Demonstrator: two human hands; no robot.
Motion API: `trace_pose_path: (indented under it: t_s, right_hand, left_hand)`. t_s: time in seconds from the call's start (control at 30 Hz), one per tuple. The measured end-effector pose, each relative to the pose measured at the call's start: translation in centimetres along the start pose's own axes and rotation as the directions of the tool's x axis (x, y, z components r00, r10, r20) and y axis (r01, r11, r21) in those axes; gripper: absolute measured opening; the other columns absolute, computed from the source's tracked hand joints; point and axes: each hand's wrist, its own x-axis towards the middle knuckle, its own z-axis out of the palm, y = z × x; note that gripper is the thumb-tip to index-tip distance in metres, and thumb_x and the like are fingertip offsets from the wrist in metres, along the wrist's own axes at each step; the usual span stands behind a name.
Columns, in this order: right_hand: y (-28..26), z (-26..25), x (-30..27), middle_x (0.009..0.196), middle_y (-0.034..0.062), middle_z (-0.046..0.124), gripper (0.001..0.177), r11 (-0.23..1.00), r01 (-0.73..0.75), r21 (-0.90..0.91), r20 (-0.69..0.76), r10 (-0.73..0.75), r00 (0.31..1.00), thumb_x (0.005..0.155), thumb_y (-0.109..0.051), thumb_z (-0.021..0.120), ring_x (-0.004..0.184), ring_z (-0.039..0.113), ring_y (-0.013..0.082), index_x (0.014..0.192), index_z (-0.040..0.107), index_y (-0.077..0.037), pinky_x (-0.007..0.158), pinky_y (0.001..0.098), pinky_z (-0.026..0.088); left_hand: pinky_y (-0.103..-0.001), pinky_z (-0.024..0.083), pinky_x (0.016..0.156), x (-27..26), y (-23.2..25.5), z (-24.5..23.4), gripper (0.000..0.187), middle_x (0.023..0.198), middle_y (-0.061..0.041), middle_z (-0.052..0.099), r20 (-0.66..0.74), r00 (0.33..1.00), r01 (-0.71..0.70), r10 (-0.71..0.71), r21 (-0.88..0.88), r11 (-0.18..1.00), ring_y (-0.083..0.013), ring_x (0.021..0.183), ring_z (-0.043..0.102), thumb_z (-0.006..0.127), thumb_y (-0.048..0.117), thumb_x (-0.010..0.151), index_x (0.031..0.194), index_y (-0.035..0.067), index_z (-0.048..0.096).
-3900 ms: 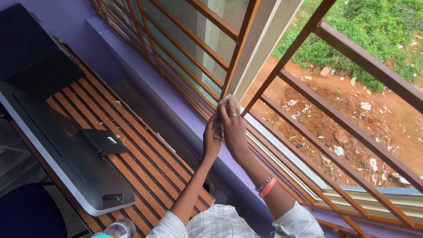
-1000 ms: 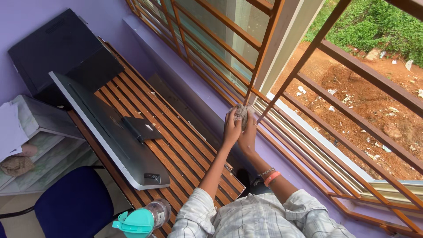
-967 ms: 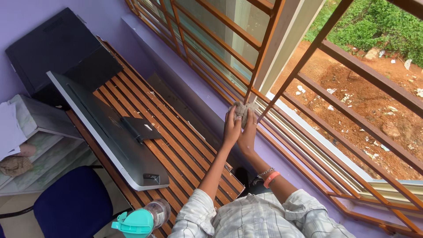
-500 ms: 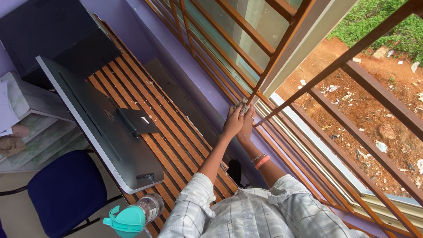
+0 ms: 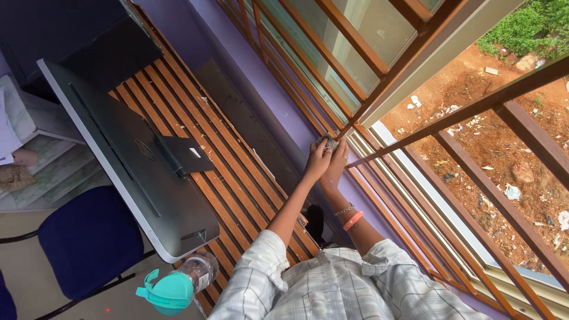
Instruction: The person wipes the metal bars of a window grill using a cloth.
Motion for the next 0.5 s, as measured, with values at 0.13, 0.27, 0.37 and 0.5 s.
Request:
trace_pose_path:
  t_s: [0.13, 0.27, 0.37, 0.5]
  right_hand:
    - [2.0, -0.1, 0.3, 0.143, 0.0265, 0.052, 0.067, 0.990, -0.009, -0.139, 0.055, 0.017, 0.998, 0.095, -0.011, 0.063, 0.125, 0.053, 0.0447, 0.156, 0.039, 0.001, 0.106, 0.0513, 0.041]
    - [1.7, -0.2, -0.5, 0.140, 0.0237, 0.056, 0.053, 0.985, -0.123, -0.124, 0.061, 0.132, 0.989, 0.099, -0.013, 0.062, 0.122, 0.057, 0.0420, 0.148, 0.047, -0.002, 0.105, 0.0494, 0.045]
    - [-0.1, -1.0, -2.6, 0.139, 0.0243, 0.055, 0.045, 0.986, -0.084, -0.143, 0.049, 0.092, 0.995, 0.099, -0.014, 0.066, 0.129, 0.054, 0.0424, 0.139, 0.051, -0.001, 0.108, 0.0500, 0.045]
    - [-2.7, -1.0, -2.6, 0.150, 0.0283, 0.043, 0.058, 0.976, 0.199, -0.083, 0.195, -0.180, 0.964, 0.092, -0.007, 0.064, 0.142, 0.041, 0.0471, 0.147, 0.048, 0.001, 0.113, 0.0525, 0.040]
  left_hand:
    - [-0.048, 0.042, 0.107, 2.0, -0.7, -0.8, 0.053, 0.133, -0.029, 0.050, 0.083, 0.991, -0.106, 0.102, 0.043, 0.993, -0.0463, 0.125, 0.051, 0.061, 0.019, 0.093, 0.143, 0.003, 0.055]
    - [-0.048, 0.046, 0.106, 1.7, -0.5, -2.1, 0.040, 0.123, -0.028, 0.065, 0.218, 0.971, 0.038, -0.094, 0.249, 0.968, -0.0448, 0.120, 0.059, 0.055, 0.023, 0.097, 0.128, 0.001, 0.066]
    - [-0.049, 0.047, 0.108, -0.8, -0.9, -3.0, 0.040, 0.127, -0.027, 0.066, 0.153, 0.970, 0.144, -0.190, 0.272, 0.951, -0.0440, 0.123, 0.060, 0.051, 0.030, 0.103, 0.124, 0.000, 0.068]
    - [-0.047, 0.043, 0.113, -2.3, 1.6, -5.2, 0.057, 0.149, -0.026, 0.050, -0.027, 0.999, 0.019, -0.029, -0.308, 0.951, -0.0428, 0.139, 0.051, 0.039, 0.037, 0.104, 0.152, 0.005, 0.044]
